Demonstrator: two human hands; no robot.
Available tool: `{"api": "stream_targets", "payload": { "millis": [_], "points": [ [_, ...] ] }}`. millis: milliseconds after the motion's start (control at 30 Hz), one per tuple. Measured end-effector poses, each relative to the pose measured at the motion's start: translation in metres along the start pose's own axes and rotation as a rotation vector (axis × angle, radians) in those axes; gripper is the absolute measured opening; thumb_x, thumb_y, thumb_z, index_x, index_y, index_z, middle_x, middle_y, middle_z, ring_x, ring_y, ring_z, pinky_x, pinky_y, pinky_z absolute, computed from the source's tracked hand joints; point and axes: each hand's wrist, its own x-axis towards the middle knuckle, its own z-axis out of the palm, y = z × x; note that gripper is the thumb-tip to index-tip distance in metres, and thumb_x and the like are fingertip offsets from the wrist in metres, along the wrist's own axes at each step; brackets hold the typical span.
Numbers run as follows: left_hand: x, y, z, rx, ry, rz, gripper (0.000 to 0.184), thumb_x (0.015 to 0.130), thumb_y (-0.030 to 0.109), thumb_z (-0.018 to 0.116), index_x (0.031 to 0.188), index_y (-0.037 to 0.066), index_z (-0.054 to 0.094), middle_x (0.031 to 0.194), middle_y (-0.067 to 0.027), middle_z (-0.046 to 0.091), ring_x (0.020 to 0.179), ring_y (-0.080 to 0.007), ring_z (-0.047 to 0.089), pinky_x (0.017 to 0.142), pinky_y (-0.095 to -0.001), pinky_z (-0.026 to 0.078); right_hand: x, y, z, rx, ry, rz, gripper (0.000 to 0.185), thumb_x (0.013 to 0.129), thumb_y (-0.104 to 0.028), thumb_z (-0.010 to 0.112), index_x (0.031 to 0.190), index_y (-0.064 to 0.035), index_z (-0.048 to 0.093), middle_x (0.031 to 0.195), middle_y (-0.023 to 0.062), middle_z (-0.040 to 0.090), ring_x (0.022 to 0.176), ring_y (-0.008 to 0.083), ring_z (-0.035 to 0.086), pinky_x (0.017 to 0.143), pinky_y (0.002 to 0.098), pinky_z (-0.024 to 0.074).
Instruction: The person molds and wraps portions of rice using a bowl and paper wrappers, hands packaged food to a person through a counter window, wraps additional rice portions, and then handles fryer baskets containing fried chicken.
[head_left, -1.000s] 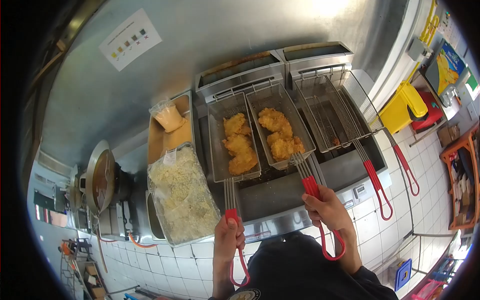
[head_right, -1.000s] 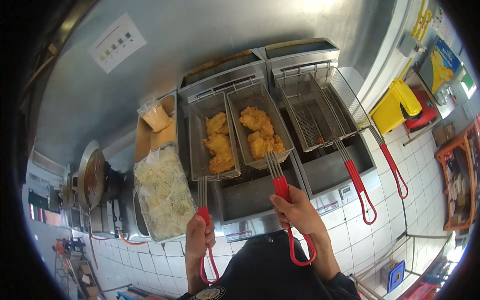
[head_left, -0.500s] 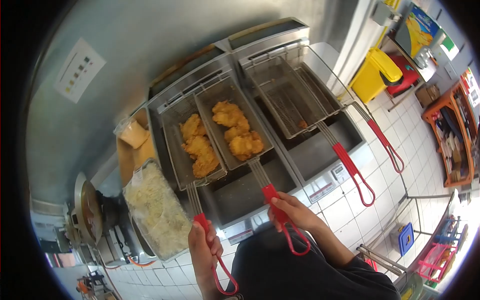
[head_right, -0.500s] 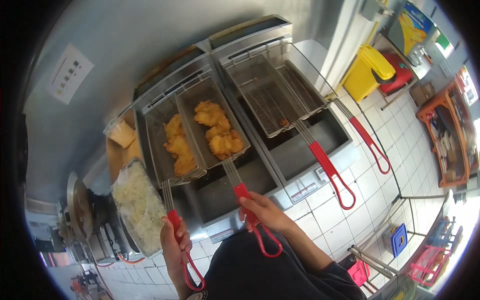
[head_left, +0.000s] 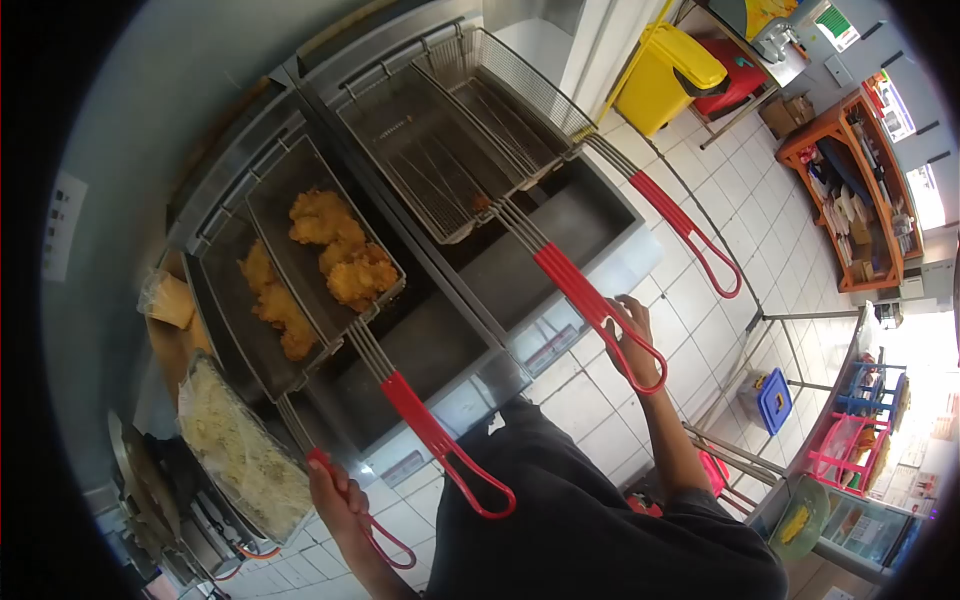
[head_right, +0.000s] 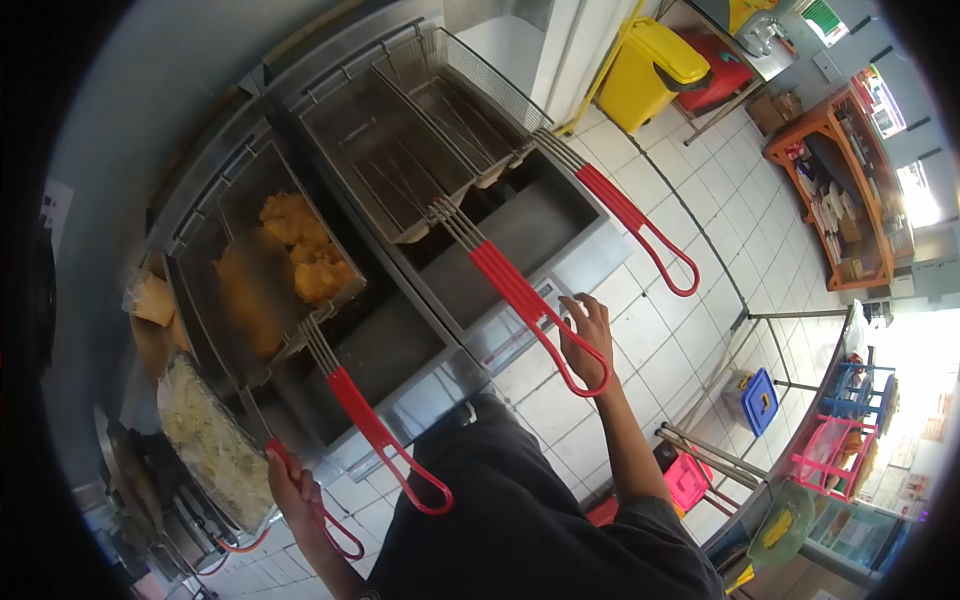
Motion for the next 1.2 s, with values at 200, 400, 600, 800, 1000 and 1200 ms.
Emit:
{"api": "stream_targets", "payload": {
  "millis": [200, 400, 600, 800, 1000, 1200],
  "points": [
    [0.001, -0.002, 0.001, 0.051, -0.021, 0.038, 0.04, 0.106, 0.05, 0.048, 0.114, 0.011, 0.056, 0.068, 0.0047, 0.038, 0.038, -0.0023, 0.027, 0.031, -0.0198, 0.022, 0.002, 0.025, 0.019, -0.187, -0.168, -0.134, 0.043, 0.089, -0.009, 0.062, 0.131, -0.0147, 0.066, 0.147, 0.0179, 0.047, 0.133, 0.0386, 0.045, 0.104, 0.0531, 0.0422],
    [0.002, -0.002, 0.002, 0.053, -0.006, 0.03, 0.041, 0.105, 0.051, 0.05, 0.115, 0.011, 0.055, 0.067, 0.005, 0.037, 0.038, -0.002, 0.026, 0.031, -0.0196, 0.022, -0.005, 0.033, 0.034, -0.276, -0.174, -0.173, 0.045, 0.091, -0.011, 0.061, 0.136, -0.0108, 0.06, 0.148, 0.0171, 0.045, 0.135, 0.0353, 0.044, 0.108, 0.0539, 0.0368],
    [0.002, 0.001, 0.006, 0.076, -0.02, 0.019, 0.042, 0.105, 0.051, 0.05, 0.116, 0.011, 0.054, 0.065, 0.0054, 0.035, 0.038, -0.0024, 0.026, 0.03, -0.0205, 0.023, 0.007, 0.025, 0.026, -0.297, -0.24, -0.148, 0.044, 0.093, -0.013, 0.061, 0.136, -0.0094, 0.057, 0.148, 0.0184, 0.043, 0.133, 0.0346, 0.046, 0.107, 0.0556, 0.0361],
    [0.003, -0.001, 0.007, 0.065, 0.02, 0.008, 0.043, 0.105, 0.051, 0.049, 0.116, 0.01, 0.054, 0.063, 0.0054, 0.033, 0.036, -0.0029, 0.026, 0.03, -0.0213, 0.023, 0.005, 0.018, 0.025, -0.261, -0.124, -0.208, 0.048, 0.085, -0.004, 0.065, 0.133, -0.0036, 0.057, 0.143, 0.025, 0.049, 0.122, 0.0362, 0.054, 0.094, 0.0501, 0.0424],
    [0.004, -0.002, 0.005, 0.066, 0.021, 0.008, 0.043, 0.105, 0.051, 0.049, 0.117, 0.01, 0.055, 0.063, 0.0052, 0.034, 0.036, -0.0029, 0.026, 0.03, -0.0214, 0.023, -0.001, 0.024, 0.027, -0.239, -0.101, -0.262, 0.057, 0.081, 0.002, 0.065, 0.137, -0.0045, 0.054, 0.146, 0.0256, 0.048, 0.124, 0.0362, 0.054, 0.095, 0.0472, 0.0431],
    [0.003, -0.001, 0.004, 0.068, -0.001, 0.012, 0.042, 0.106, 0.048, 0.047, 0.118, 0.009, 0.055, 0.062, 0.0052, 0.034, 0.036, -0.0029, 0.026, 0.03, -0.0218, 0.024, 0.0, 0.028, 0.034, -0.236, -0.046, -0.307, 0.064, 0.08, 0.003, 0.067, 0.141, -0.0026, 0.049, 0.145, 0.0261, 0.049, 0.123, 0.0366, 0.055, 0.095, 0.0471, 0.0438]
  ]
}}
